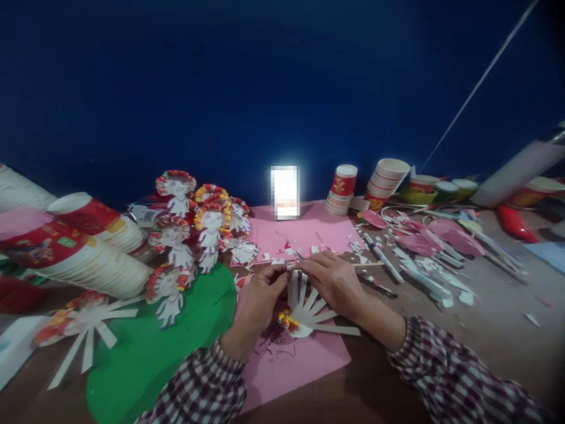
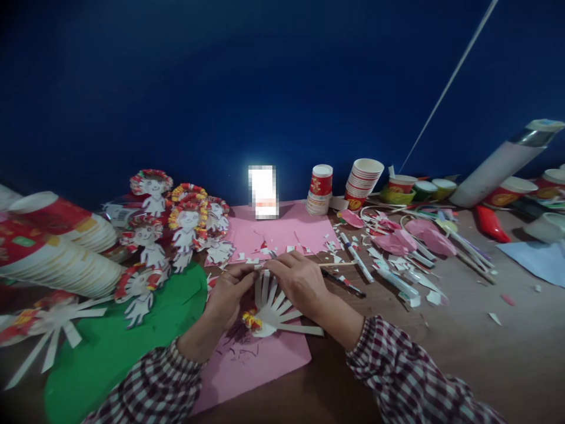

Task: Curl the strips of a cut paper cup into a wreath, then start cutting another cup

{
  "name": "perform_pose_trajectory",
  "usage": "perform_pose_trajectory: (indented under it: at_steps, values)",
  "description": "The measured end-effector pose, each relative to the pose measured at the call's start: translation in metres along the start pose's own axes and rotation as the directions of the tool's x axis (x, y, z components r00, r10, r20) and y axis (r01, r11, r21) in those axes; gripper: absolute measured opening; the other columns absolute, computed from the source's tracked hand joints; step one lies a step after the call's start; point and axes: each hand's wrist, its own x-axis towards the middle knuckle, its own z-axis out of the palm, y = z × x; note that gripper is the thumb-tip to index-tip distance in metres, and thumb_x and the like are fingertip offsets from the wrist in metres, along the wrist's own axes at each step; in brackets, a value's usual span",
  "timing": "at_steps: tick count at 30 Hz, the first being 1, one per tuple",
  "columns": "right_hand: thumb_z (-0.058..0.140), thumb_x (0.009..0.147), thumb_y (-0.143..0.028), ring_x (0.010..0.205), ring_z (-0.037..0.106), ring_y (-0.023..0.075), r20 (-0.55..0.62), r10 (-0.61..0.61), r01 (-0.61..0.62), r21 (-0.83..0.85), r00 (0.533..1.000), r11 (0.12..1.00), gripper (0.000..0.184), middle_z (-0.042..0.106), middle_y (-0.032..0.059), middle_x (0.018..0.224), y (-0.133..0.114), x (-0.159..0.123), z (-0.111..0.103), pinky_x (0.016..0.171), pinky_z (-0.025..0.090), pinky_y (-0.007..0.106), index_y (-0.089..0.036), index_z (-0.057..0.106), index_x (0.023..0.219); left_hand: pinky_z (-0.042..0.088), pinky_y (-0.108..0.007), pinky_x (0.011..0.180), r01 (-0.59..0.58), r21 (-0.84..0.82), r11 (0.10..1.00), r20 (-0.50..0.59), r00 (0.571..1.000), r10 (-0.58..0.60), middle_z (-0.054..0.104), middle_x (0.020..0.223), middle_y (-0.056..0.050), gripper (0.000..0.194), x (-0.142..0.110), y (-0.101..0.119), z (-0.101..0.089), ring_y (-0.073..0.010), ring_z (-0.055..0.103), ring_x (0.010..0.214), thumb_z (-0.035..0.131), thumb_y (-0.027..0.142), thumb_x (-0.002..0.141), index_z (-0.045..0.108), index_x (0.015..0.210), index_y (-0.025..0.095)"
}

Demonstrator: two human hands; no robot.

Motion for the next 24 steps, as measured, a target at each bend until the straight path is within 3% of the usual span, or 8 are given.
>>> perform_pose_trajectory:
  at_steps: [7,14,24]
  values:
    - [0.05,0.089,-0.018,0.088,0.056,0.0179,0.018,0.007,-0.008,0.018,1.0,1.0,0.02,0.066,0.005,0.095,0.0008,0.0009,-0.0004,0.079,0.046,0.029,-0.022,0.06,0.106,0.047,-0.02,0.05,0.027,-0.091,0.995,0.077,0.997,-0.02,0.066,0.065,0.001,0.026,0.0006,-0.0005,-0.001,-0.0094,0.058,0.051,0.075,0.029,0.064,0.067,0.084,0.015]
    - [0.051,0.088,-0.015,0.087,0.056,0.0182,0.005,-0.009,0.009,0.036,1.0,0.999,0.021,0.066,0.0055,0.095,-0.0005,0.0012,-0.0024,0.079,0.046,0.03,-0.021,0.061,0.106,0.046,-0.02,0.053,-0.027,-0.042,0.999,0.052,0.998,0.029,0.067,0.067,0.0,0.027,0.0044,-0.0066,-0.006,-0.0096,0.058,0.055,0.075,0.033,0.064,0.068,0.083,0.015]
    - [0.048,0.091,-0.02,0.088,0.059,0.0175,-0.003,0.021,-0.02,0.07,1.0,0.997,0.02,0.068,0.0076,0.093,-0.0016,0.003,-0.0016,0.08,0.048,0.031,-0.018,0.062,0.104,0.045,-0.02,0.051,-0.006,-0.021,1.0,0.061,0.998,0.007,0.066,0.064,0.001,0.024,0.0048,-0.0049,-0.0056,-0.0093,0.056,0.053,0.074,0.03,0.066,0.069,0.084,0.016]
